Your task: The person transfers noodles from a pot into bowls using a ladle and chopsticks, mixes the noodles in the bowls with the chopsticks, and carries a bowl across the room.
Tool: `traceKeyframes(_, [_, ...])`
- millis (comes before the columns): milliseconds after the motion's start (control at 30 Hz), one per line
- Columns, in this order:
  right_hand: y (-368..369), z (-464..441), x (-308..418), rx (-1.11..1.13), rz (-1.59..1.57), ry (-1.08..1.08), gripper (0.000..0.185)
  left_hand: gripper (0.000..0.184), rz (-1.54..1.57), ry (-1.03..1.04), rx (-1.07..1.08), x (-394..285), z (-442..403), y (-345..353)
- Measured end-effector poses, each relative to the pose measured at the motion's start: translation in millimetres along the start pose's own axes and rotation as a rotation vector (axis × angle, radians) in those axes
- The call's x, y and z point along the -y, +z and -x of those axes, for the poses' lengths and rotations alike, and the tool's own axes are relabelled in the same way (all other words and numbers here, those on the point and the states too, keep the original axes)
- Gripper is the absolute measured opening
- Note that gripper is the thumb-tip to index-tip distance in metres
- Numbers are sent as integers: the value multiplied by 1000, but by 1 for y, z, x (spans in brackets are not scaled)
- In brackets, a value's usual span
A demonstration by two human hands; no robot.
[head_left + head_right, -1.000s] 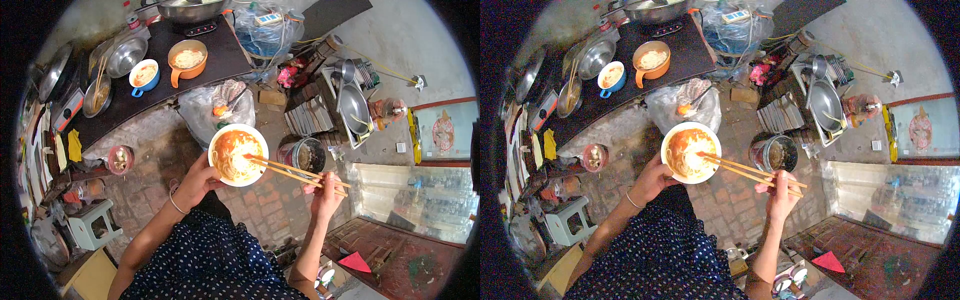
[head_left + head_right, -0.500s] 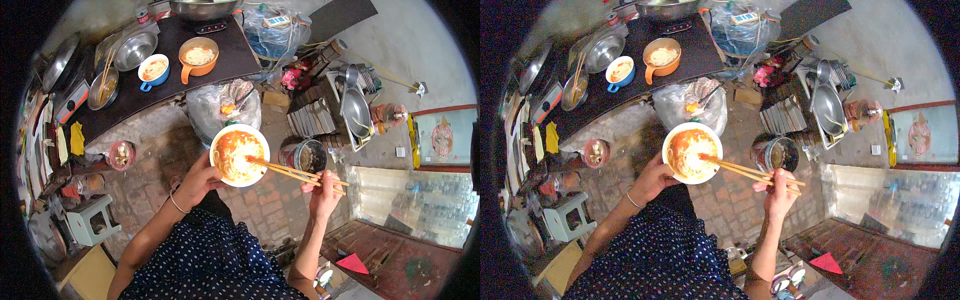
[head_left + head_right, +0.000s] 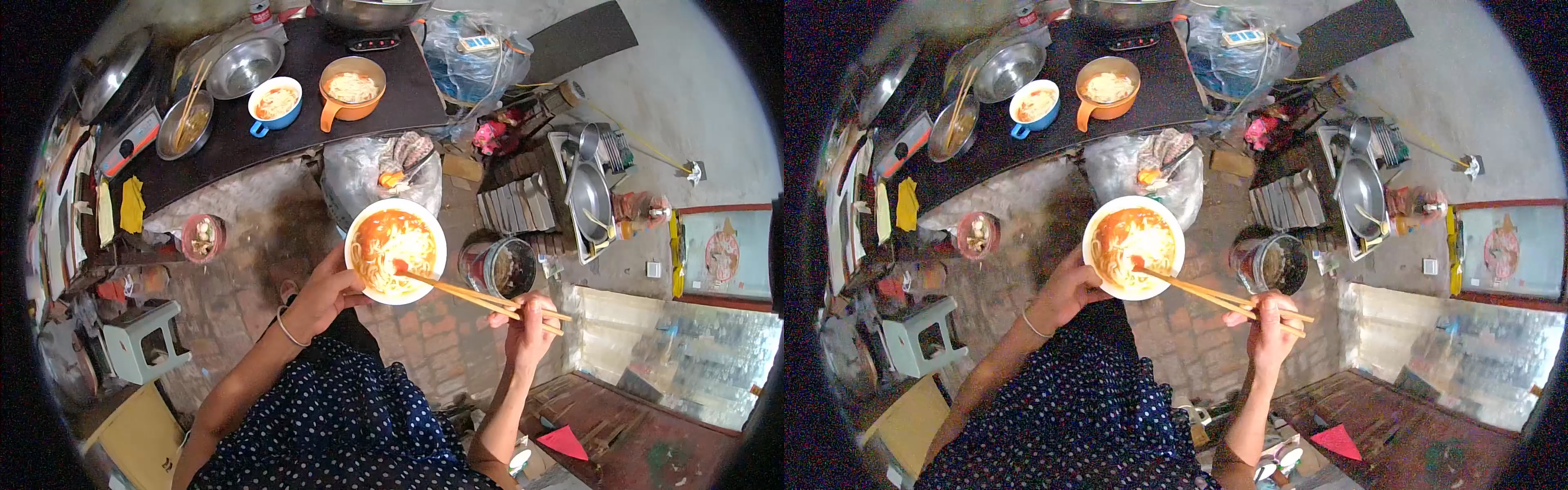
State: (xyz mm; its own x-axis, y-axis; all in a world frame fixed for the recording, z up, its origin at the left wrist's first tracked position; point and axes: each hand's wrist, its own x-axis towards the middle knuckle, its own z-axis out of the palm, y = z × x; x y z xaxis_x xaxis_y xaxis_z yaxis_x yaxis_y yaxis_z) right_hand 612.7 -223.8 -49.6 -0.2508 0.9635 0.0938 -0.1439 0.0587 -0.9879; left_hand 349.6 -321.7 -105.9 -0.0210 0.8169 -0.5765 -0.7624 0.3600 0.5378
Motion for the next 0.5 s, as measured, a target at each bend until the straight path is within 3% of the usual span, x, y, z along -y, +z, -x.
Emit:
traceKeyframes(300, [-1, 2, 23, -32, 278, -120, 13, 63, -14, 11, -4, -6, 5, -4])
traceKeyframes(500, [16, -7, 21, 72, 402, -186, 10, 62, -10, 9, -19, -5, 8, -7])
